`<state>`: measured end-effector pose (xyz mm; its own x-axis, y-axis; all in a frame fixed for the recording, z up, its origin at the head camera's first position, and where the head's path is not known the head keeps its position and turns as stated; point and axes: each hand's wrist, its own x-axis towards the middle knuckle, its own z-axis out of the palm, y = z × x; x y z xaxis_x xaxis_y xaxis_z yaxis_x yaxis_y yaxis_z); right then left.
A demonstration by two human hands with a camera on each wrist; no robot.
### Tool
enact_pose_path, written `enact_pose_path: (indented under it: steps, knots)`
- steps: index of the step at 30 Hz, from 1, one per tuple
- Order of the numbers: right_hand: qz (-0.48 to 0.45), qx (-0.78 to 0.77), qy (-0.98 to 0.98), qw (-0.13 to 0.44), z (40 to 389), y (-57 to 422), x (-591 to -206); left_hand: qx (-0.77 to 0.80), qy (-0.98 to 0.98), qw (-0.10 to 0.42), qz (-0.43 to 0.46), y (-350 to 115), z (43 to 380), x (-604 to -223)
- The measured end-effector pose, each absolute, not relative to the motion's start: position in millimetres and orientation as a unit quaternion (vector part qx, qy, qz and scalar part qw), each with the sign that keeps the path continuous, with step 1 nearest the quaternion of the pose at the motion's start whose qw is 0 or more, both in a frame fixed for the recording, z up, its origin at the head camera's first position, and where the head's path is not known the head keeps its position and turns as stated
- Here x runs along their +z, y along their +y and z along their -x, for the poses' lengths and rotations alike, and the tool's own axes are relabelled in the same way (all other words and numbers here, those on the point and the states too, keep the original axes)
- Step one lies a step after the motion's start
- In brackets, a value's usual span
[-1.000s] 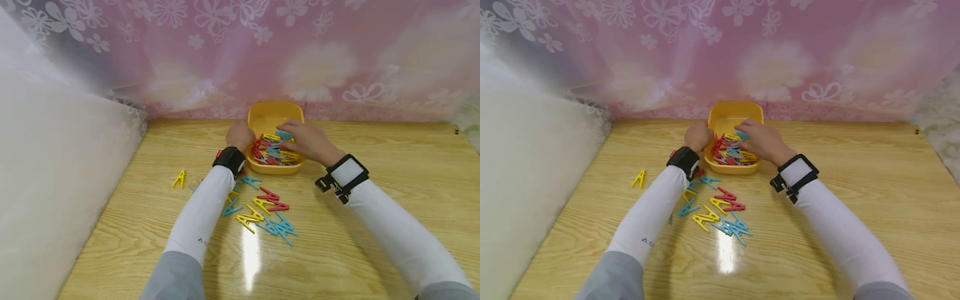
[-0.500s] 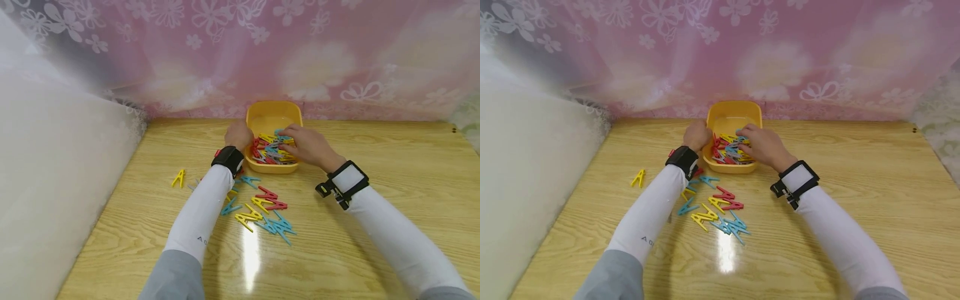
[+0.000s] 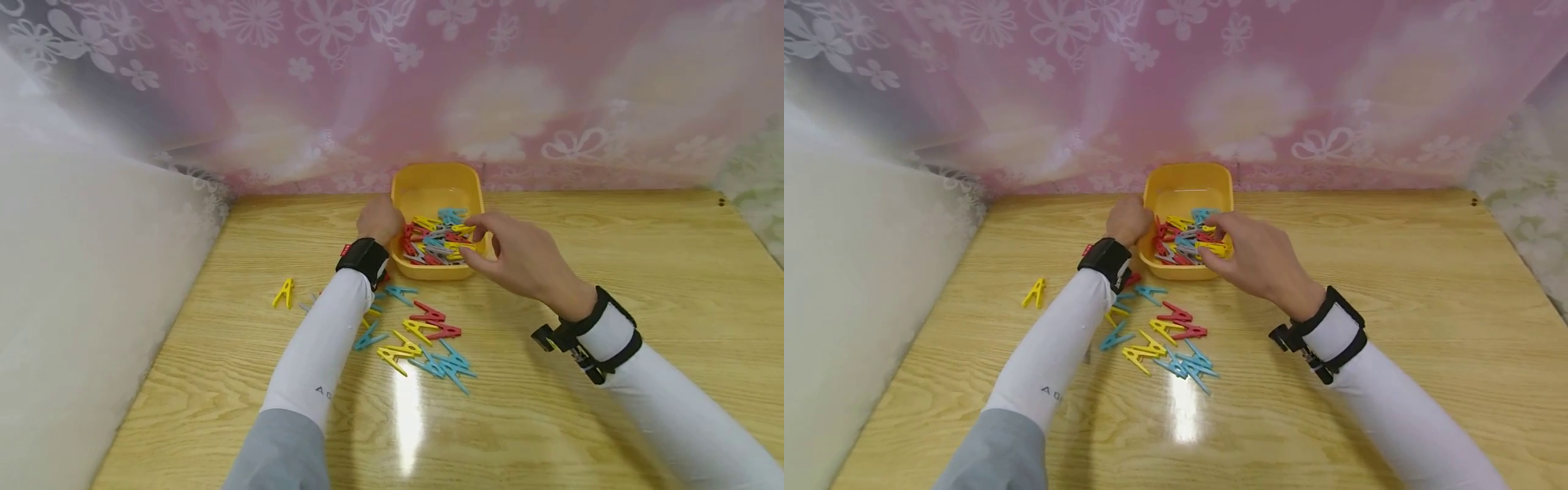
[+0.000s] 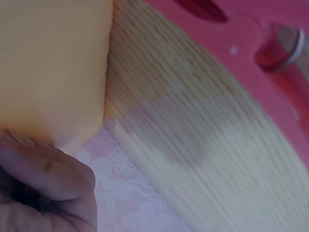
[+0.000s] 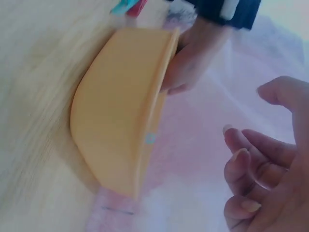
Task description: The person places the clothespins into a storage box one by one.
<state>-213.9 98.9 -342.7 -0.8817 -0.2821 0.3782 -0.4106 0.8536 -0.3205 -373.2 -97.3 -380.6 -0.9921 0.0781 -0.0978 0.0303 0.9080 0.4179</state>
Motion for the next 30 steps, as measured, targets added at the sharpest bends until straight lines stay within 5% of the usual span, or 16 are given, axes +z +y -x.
enact_pose_path:
  steps: [30]
  knots:
    - [-0.184, 0.123, -0.972, -0.074, 121, 69, -400, 0.216, 0.975, 0.053, -0.021, -103, 376, -382]
